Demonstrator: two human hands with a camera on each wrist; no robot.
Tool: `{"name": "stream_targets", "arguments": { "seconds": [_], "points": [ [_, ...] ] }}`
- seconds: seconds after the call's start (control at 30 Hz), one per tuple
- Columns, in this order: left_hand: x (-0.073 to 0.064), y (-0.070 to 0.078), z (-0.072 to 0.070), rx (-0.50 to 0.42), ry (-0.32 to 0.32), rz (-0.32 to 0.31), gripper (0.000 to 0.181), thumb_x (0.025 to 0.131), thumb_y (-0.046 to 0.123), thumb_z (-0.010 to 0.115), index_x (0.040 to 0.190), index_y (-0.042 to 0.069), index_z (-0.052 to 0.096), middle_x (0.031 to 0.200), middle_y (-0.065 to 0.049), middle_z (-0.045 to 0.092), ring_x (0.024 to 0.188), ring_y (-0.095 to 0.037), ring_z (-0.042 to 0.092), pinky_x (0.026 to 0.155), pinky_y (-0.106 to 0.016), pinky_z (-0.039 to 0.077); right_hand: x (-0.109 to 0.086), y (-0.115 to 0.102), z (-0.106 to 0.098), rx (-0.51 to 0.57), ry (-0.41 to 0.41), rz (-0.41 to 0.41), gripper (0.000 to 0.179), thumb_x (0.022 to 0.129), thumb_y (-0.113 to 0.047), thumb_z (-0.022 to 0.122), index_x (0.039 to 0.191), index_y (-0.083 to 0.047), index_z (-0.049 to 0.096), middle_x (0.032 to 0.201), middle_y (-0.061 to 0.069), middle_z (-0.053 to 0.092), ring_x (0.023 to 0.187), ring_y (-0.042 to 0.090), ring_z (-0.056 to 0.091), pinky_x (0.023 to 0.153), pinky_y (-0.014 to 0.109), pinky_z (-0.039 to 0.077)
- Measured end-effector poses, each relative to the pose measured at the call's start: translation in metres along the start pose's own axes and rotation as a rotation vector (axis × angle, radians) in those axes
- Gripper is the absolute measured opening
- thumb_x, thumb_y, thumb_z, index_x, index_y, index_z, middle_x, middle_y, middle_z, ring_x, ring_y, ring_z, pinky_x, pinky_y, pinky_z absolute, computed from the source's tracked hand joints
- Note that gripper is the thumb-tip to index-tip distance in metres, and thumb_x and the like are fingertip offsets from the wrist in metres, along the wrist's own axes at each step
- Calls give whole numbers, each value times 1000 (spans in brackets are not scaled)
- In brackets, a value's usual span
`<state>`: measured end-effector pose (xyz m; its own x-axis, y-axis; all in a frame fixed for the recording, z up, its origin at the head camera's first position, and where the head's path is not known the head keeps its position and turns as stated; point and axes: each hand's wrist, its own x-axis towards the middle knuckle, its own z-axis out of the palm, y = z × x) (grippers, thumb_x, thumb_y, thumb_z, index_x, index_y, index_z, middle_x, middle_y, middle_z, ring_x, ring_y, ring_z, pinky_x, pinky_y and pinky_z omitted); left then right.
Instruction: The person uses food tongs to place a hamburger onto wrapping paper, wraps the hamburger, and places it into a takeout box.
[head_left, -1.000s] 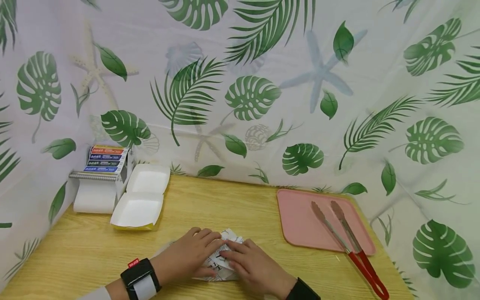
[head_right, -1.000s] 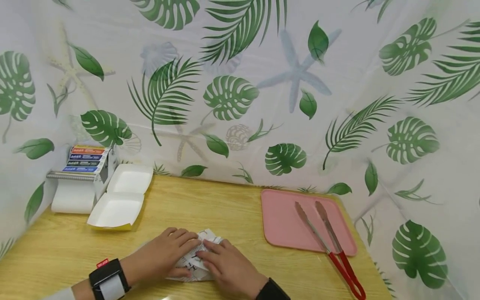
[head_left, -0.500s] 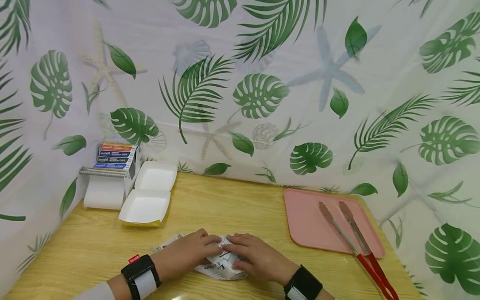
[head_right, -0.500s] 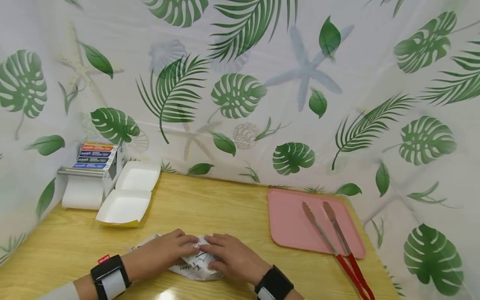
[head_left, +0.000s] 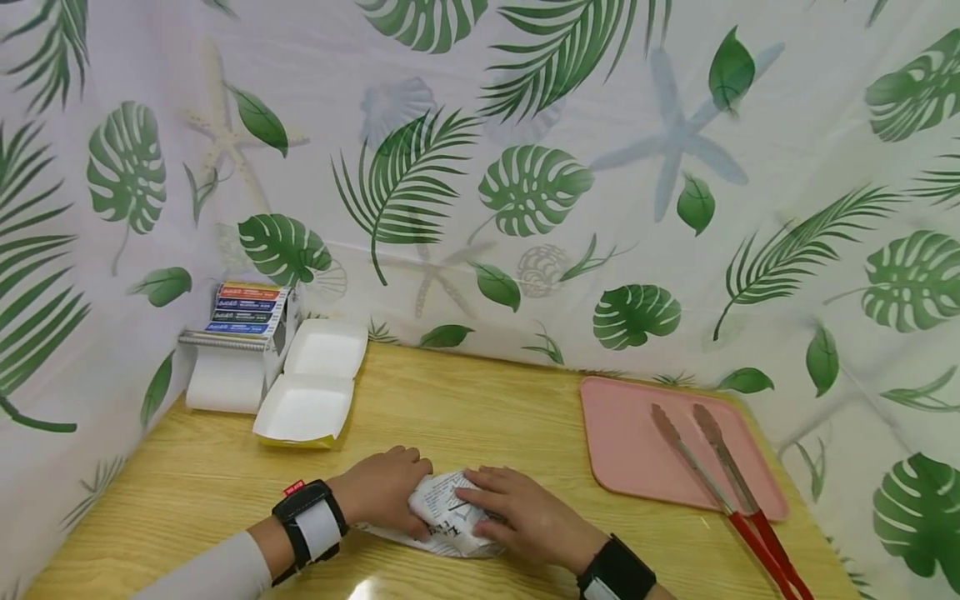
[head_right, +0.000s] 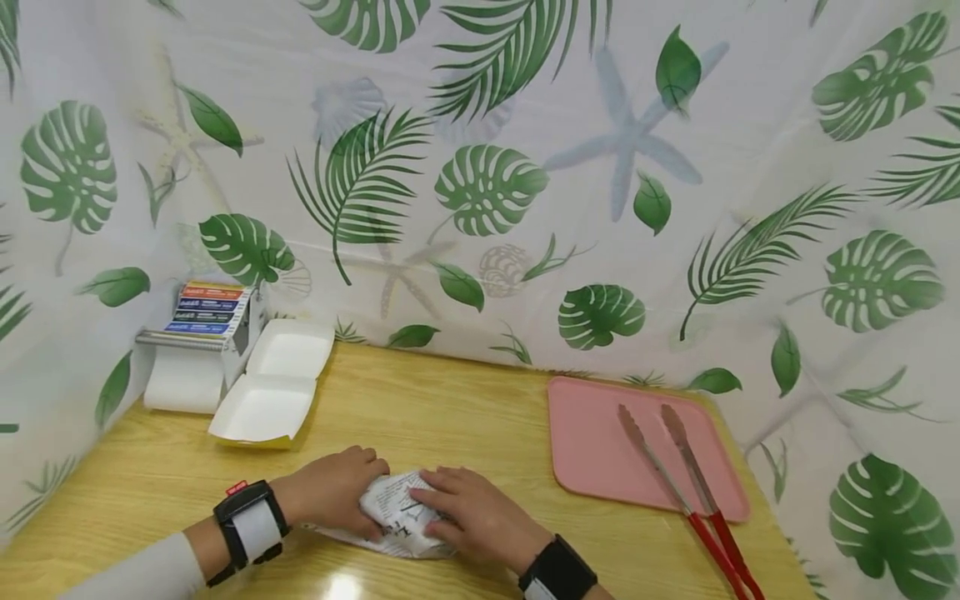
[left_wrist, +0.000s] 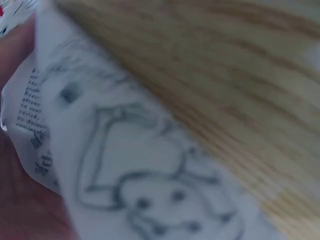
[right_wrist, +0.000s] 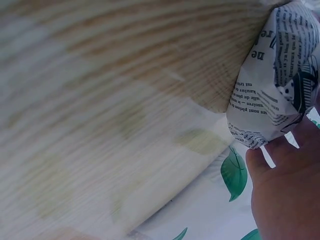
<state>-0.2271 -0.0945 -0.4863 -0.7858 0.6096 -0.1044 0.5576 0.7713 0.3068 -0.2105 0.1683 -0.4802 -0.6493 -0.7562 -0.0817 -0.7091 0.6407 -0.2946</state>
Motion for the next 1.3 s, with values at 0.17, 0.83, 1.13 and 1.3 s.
{"name": "stream_targets", "arguments": {
  "seconds": [0.17,0.83,1.13,1.3],
  "points": [
    [11,12,5,60,25,-4,68,66,59,89,116,18,69,108,2,68,95,-17,58,79,-35,52,-5,2,1,-3,6,4,51,104,-41,55,153,-27,48,161,1,46,148,28,45,120,49,38],
    [-19,-19,-34,-233,-201,-227,58,76,40,87,126,16,68,120,-5,73,107,-26,68,95,-47,54,1,-4,2,-42,-44,47,52,104,-44,53,154,-31,45,163,-3,43,150,25,42,123,47,36],
    [-47,-51,-31,-411,-210,-281,37,93,43,72,102,8,65,90,-3,64,81,-18,59,71,-35,47,0,-2,4,-57,-18,5,52,105,-45,50,154,-29,45,162,-2,44,149,24,43,122,46,37],
    [-51,-56,-27,-478,-169,-263,25,100,35,64,94,11,62,73,1,47,66,-14,42,61,-27,33,-1,-1,5,-54,-16,0,51,106,-45,48,154,-30,45,162,-2,44,149,25,43,122,47,37]
  ]
}}
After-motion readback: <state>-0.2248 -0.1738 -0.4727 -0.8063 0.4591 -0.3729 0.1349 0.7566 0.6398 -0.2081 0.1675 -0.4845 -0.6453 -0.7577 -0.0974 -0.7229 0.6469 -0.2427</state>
